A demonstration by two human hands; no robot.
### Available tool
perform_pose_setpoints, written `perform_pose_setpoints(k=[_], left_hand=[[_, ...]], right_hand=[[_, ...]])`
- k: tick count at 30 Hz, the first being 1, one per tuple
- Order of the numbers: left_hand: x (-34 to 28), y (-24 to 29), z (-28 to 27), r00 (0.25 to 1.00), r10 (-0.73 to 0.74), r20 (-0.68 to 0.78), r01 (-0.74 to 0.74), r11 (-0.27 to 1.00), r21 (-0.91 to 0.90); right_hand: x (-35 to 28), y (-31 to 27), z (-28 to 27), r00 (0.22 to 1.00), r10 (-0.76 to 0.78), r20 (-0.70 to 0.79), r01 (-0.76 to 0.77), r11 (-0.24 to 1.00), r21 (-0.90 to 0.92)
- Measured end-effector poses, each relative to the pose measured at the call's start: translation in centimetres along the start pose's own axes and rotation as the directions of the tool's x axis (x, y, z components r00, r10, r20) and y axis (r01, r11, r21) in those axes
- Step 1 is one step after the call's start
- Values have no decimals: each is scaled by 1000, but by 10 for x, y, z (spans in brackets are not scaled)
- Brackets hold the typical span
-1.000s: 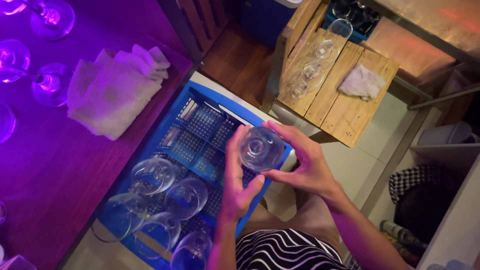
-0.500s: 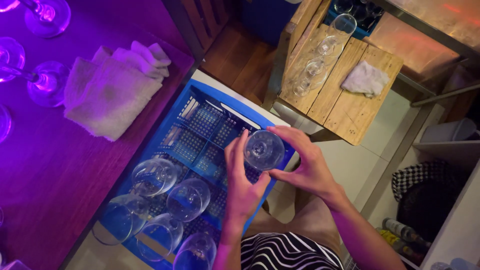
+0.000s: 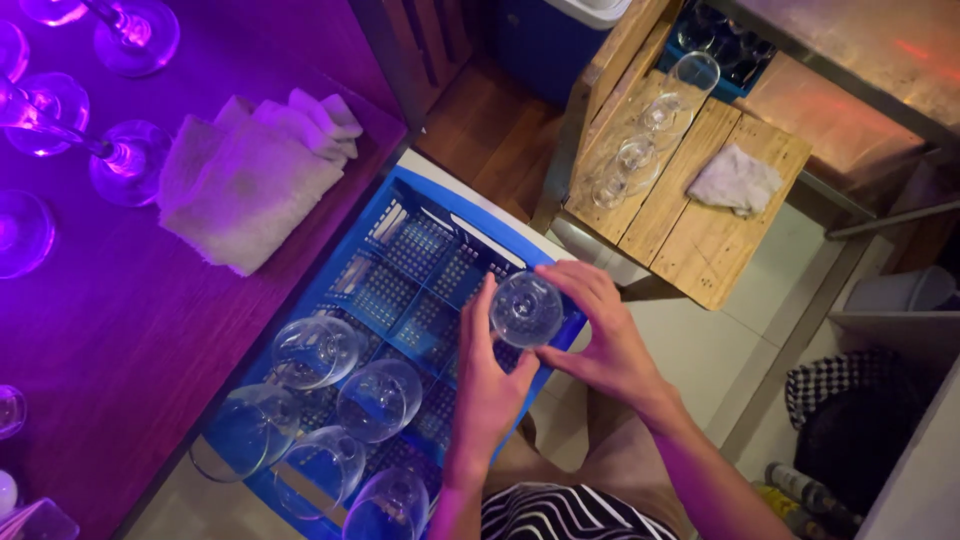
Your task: Polishing wine glasses with a cloth and organizing them in a rack.
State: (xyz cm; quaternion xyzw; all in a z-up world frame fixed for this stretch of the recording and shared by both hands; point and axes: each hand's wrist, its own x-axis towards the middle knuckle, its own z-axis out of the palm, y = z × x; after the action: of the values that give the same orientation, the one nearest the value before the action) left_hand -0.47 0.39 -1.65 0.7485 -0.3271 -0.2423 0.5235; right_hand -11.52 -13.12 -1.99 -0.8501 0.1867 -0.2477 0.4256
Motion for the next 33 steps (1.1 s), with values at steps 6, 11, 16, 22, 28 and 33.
perform_pose_setpoints(k=[6, 11, 16, 22, 28, 33], left_hand=[[-4, 8, -6, 999, 33, -13, -31, 996, 88], [-3, 5, -4, 1000, -2, -3, 2, 996, 86], [-4, 7, -4, 1000, -16, 4, 16, 999, 29], [-6, 6, -3, 999, -20, 27, 19, 999, 40], [-17, 35, 10, 978, 105, -181, -63, 972, 225], [-23, 71, 43, 890, 375, -257, -301, 910, 287]], right_hand=[[-4, 0, 4, 1000, 21, 0, -21, 1000, 6], [-5, 2, 9, 1000, 31, -1, -31, 997, -71], [-7, 0, 12, 999, 51, 6, -50, 995, -86], [-6, 0, 10, 999, 52, 1, -52, 999, -14], [-6, -5, -10, 999, 40, 14, -40, 999, -13], [-5, -3, -50, 997, -4, -75, 0, 999, -54]])
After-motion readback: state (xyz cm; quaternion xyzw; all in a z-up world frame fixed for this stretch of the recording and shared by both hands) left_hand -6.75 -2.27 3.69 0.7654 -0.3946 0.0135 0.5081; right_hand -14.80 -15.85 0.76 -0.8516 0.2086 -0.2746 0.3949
